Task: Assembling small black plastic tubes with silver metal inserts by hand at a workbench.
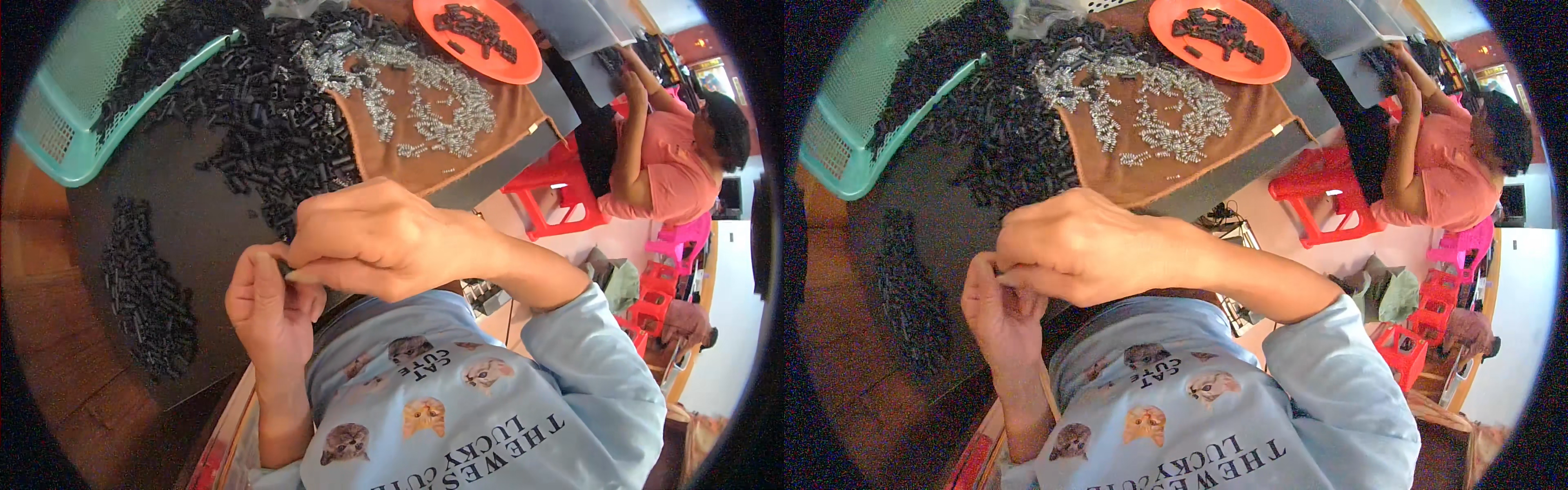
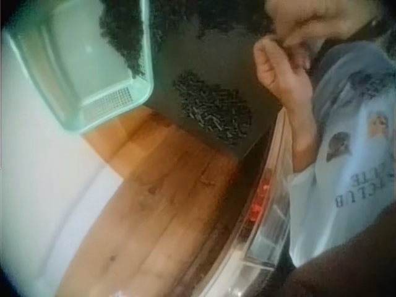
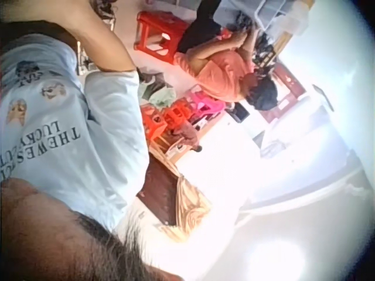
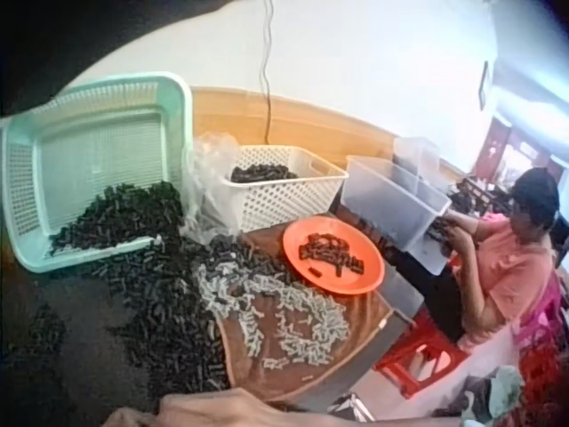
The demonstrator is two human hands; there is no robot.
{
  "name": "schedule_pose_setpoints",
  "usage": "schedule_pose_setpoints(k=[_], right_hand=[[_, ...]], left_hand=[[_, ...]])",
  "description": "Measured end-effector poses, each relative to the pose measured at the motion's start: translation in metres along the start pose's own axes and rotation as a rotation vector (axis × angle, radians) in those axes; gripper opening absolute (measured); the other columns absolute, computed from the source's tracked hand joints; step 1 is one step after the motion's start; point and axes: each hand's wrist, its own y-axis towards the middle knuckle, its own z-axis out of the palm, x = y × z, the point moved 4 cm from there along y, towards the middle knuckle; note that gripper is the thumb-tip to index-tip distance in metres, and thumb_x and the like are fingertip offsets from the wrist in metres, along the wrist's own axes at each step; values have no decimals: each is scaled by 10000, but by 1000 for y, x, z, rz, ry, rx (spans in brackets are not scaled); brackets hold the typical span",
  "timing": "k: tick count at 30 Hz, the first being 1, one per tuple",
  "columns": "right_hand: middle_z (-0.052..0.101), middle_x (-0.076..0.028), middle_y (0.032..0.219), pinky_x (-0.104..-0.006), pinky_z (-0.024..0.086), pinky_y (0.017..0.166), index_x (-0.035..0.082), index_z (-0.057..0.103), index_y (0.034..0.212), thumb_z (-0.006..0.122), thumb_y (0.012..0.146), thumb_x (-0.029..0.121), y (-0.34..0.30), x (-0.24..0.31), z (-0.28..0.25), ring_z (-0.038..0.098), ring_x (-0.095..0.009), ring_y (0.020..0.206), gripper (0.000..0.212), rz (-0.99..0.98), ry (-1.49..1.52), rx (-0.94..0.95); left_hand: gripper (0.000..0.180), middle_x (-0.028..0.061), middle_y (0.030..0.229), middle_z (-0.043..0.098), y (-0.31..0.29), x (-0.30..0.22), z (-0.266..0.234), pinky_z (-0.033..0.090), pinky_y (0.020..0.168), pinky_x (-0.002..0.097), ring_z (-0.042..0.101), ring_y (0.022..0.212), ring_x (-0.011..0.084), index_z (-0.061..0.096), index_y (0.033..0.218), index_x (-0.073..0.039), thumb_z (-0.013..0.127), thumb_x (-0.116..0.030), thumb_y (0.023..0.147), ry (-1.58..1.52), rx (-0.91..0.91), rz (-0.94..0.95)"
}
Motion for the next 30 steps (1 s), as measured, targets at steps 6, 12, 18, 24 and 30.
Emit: schedule_pose_setpoints(k=[6,12,18,24,30], right_hand=[[561,-126,841,-390,484,585,-24,617,989,673,848,127,6,5,4,603,-310,717,215,51,62,-35],[530,-122,820,-364,476,559,-46,612,1088,675,852,85,3,9,5,585,-290,667,278,-24,34,-94],[502,-109,783,-366,461,520,-26,607,1003,688,816,79,1,13,4,568,-274,632,230,-79,-26,-208],[534,-97,810,-342,469,494,-20,609,963,673,817,75,-13,14,-7,593,-244,651,186,-17,-119,-106],[560,-144,793,-421,488,656,7,608,874,638,814,80,-46,-13,-118,594,-342,755,99,136,-623,-142]], left_hand=[[337,4,666,517,-4,-1,4,301,386,188,380,449,41,535,919,-35,511,-360,1005,49,-58,27],[395,-27,639,465,-1,3,5,260,374,179,343,440,24,511,859,-63,521,-437,985,-52,-50,9],[459,-51,623,420,2,3,23,221,382,183,322,445,18,505,795,-96,450,-505,996,-59,-252,55],[424,-2,688,450,0,-3,20,251,418,199,355,501,49,491,806,-81,441,-445,1018,227,-209,21],[284,37,732,474,5,0,16,288,437,192,384,529,62,500,979,-17,506,-299,1011,164,-48,131]])
